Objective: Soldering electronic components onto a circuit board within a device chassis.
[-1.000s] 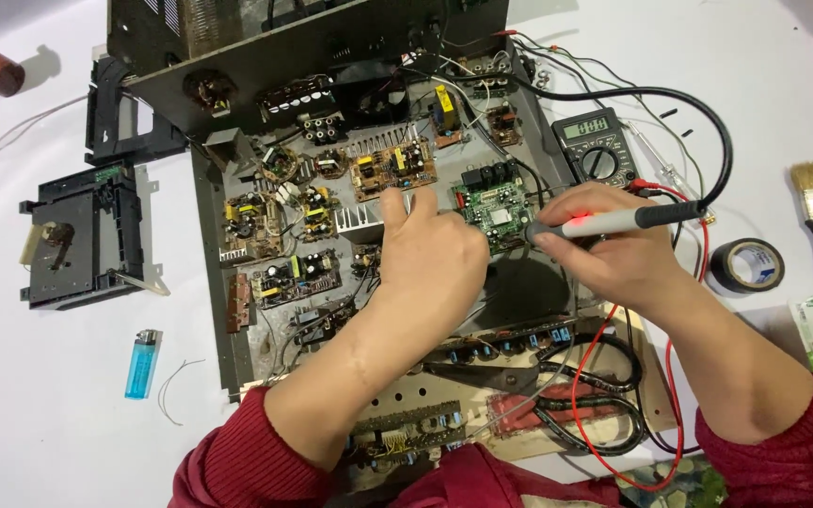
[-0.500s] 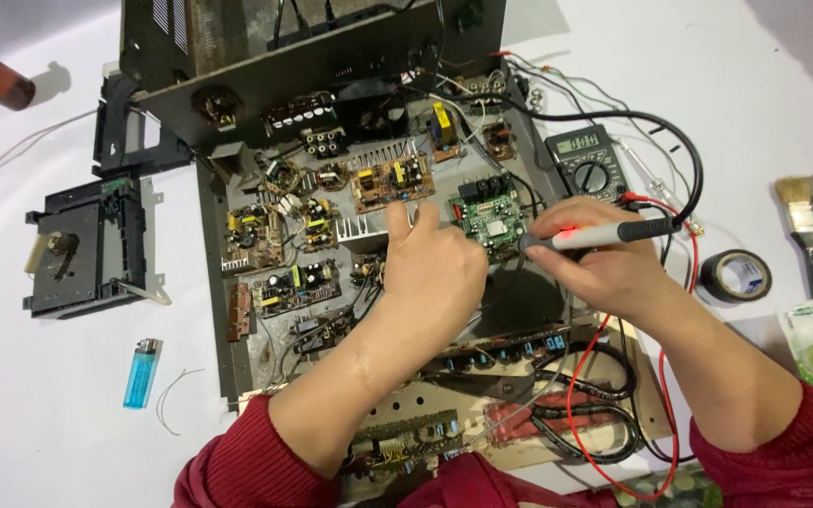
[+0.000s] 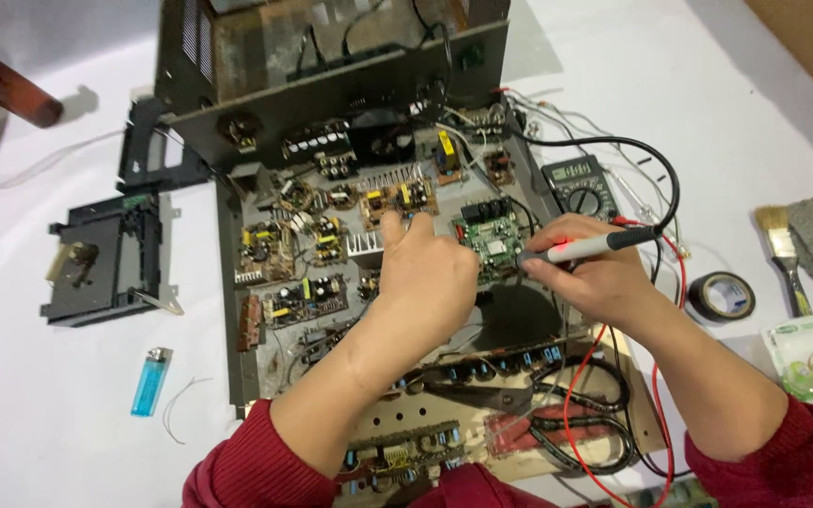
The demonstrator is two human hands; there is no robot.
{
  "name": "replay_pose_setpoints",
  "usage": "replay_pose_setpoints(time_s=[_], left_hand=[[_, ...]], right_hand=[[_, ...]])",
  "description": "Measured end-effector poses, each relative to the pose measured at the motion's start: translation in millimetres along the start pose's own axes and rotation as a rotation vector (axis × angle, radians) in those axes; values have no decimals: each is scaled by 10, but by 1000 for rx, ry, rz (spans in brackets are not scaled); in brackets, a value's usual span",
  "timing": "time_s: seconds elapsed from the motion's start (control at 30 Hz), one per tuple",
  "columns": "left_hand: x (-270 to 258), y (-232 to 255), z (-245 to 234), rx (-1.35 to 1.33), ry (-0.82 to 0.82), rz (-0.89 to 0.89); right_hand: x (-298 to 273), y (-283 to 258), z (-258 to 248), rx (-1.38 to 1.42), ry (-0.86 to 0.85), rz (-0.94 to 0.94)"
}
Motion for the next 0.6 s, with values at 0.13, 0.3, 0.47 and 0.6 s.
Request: replay_pose_setpoints(time_s=[0.13, 0.3, 0.47, 0.6], left_hand=[[47, -73, -330, 17, 36, -28], [394, -421, -446, 93, -173, -262], [488, -669, -387, 10, 164, -201], [613, -601, -251, 94, 195, -178]], right_hand=[[220, 147, -257, 80, 35, 22], [587, -35, -699, 205, 276, 152], [600, 334, -547, 147, 307, 87], [683, -51, -393, 4, 193, -4]])
Point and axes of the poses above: each hand's wrist, its own x-axis towards the middle knuckle, its own z-axis out of the palm, y = z × x, the point moved 8 cm from there along x, towards the middle knuckle, and after that the axes turned 2 degrees about -x, right-handed, at the moved point
